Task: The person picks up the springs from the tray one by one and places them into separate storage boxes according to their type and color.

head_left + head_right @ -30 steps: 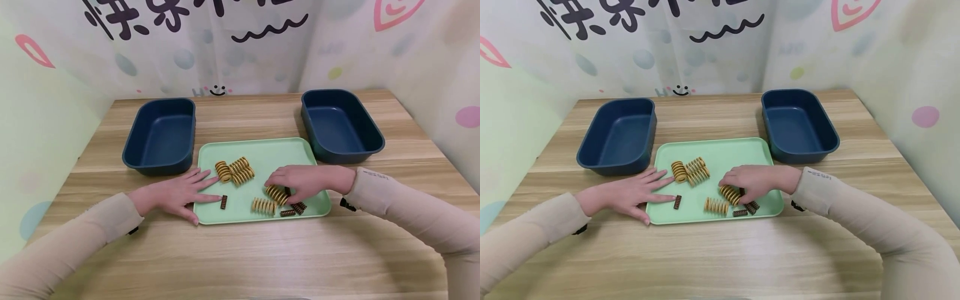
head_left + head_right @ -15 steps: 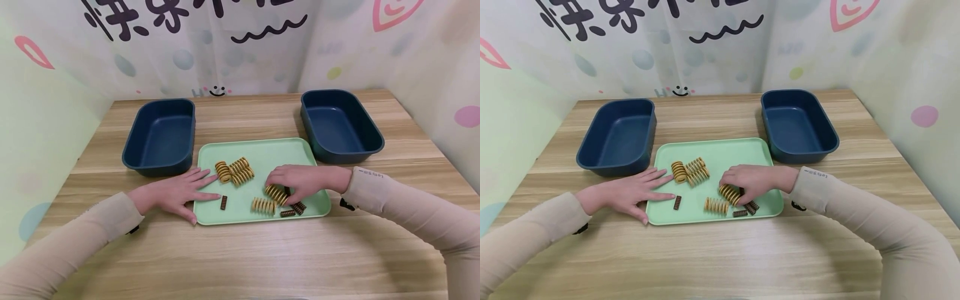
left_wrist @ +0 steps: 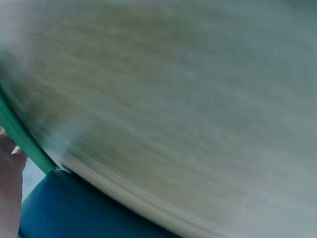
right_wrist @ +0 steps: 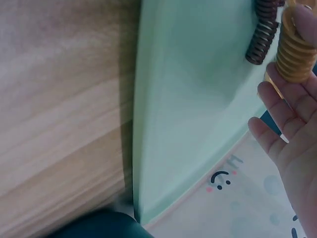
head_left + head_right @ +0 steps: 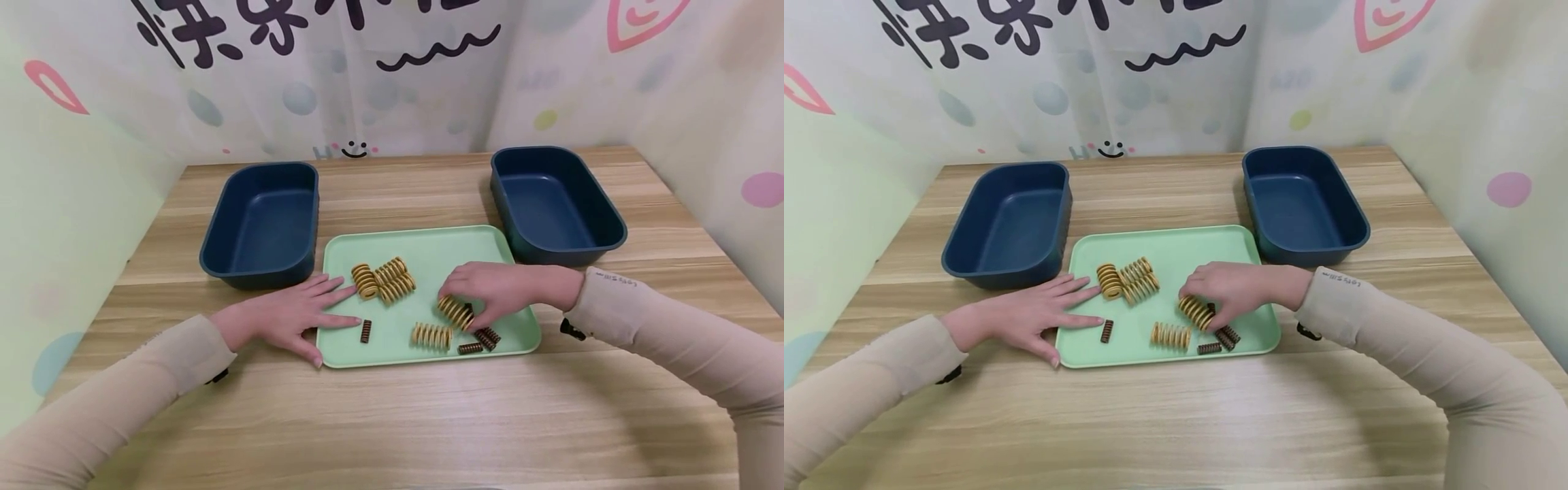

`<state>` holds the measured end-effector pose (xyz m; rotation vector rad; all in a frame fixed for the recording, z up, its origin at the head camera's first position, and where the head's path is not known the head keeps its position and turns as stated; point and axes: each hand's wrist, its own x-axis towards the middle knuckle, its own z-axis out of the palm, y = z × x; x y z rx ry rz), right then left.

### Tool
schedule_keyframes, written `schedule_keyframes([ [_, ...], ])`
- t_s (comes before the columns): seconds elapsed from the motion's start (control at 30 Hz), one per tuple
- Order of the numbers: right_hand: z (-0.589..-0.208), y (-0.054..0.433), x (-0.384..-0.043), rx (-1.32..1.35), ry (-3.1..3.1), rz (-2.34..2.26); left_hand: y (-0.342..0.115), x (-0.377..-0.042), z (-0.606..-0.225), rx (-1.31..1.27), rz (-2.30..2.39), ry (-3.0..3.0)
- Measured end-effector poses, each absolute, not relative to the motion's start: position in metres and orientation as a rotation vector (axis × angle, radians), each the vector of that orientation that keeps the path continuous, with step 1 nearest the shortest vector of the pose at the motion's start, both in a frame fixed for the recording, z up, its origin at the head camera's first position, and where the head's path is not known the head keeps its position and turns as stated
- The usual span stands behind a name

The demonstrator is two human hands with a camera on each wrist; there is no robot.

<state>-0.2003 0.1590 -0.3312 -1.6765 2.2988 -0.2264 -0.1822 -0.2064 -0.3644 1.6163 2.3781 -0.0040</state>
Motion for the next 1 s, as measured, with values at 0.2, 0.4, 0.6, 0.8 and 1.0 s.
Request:
schedule_keyframes([
  [0.2, -0.327, 0.163, -0.203, -1.728, 2.339, -0.209, -0.207, -0.182, -0.364, 1.615, -0.002, 2.38],
  [0.4, -0.315, 0.167, -0.205, -1.666, 2.383, -0.183, -0.206, -0.182, -0.364, 1.617, 0.01, 2.377],
  [0.6, -0.302, 0.169, -0.207, -1.592, 2.433, -0.183, -0.207, -0.181, -0.366, 1.634, 0.003, 2.389],
  [0.8, -0.293, 0.173, -0.209, -1.592, 2.479, -0.159, -0.207, -0.181, -0.365, 1.635, 0.002, 2.391],
  [1.0, -0.285, 0.177, -0.216, -1.566, 2.515, -0.141, -0.207, -0.181, -0.365, 1.629, 0.005, 2.396],
])
